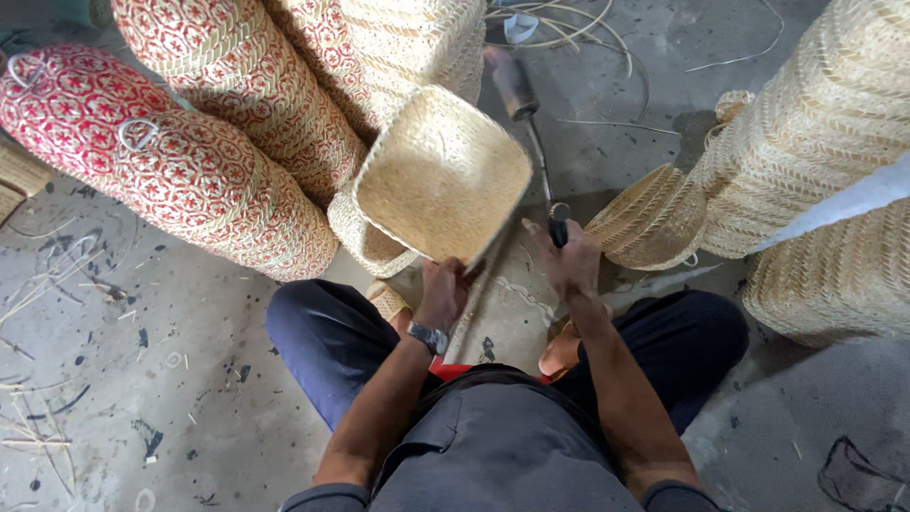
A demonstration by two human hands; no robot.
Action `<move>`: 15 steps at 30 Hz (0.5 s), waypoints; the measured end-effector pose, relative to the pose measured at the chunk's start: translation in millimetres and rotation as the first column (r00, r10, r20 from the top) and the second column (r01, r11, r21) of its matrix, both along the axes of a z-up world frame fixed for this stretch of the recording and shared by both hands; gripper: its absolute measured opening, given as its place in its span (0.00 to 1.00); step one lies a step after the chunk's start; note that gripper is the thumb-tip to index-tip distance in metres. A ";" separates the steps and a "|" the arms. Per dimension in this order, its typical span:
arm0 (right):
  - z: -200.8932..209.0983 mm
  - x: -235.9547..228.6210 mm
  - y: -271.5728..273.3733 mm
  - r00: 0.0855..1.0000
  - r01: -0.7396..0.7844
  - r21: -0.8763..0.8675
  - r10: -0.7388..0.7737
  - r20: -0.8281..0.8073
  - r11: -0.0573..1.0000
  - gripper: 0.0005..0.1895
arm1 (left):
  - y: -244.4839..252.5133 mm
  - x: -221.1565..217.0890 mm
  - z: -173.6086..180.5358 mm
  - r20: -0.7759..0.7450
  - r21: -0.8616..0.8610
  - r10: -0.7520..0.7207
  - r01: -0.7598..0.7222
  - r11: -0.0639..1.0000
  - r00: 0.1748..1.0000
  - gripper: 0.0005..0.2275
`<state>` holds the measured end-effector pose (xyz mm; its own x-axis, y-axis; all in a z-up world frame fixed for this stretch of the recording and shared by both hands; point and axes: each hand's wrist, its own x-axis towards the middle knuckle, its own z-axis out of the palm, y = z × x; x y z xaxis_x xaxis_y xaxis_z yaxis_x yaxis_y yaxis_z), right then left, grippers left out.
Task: The person uses a blowtorch to singe the surface of woven baskets, handling them one at a time and turning them over to cover all sides.
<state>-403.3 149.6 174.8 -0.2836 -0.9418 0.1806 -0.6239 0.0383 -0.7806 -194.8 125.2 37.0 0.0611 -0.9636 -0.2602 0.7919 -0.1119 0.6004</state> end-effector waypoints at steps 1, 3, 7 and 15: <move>-3.1 -2.1 -1.8 1.000 0.016 -0.019 -0.016 0.022 1.000 0.28 | 11.6 -8.5 10.2 -0.020 -0.010 -0.035 0.035 0.999 0.999 0.22; -9.0 -7.3 -7.9 0.997 0.040 -0.061 -0.036 0.063 0.997 0.27 | 31.6 -20.2 33.9 -0.029 -0.001 -0.117 0.117 0.993 0.993 0.23; -32.8 -15.7 -16.7 0.975 0.144 -0.029 -0.137 0.175 0.989 0.22 | 54.0 -32.9 53.2 0.051 -0.012 -0.295 0.296 0.955 0.954 0.25; -59.9 -99.5 -29.3 0.998 0.028 -0.113 -0.023 0.050 0.993 0.19 | 35.9 37.6 -0.4 0.722 0.138 -0.342 0.360 0.923 0.601 0.36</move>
<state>-502.8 120.3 114.8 -0.3182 -0.9085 0.2711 -0.5852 -0.0368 -0.8101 -157.2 161.1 36.6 -0.1243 -0.9562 -0.2650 0.0076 -0.2680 0.9634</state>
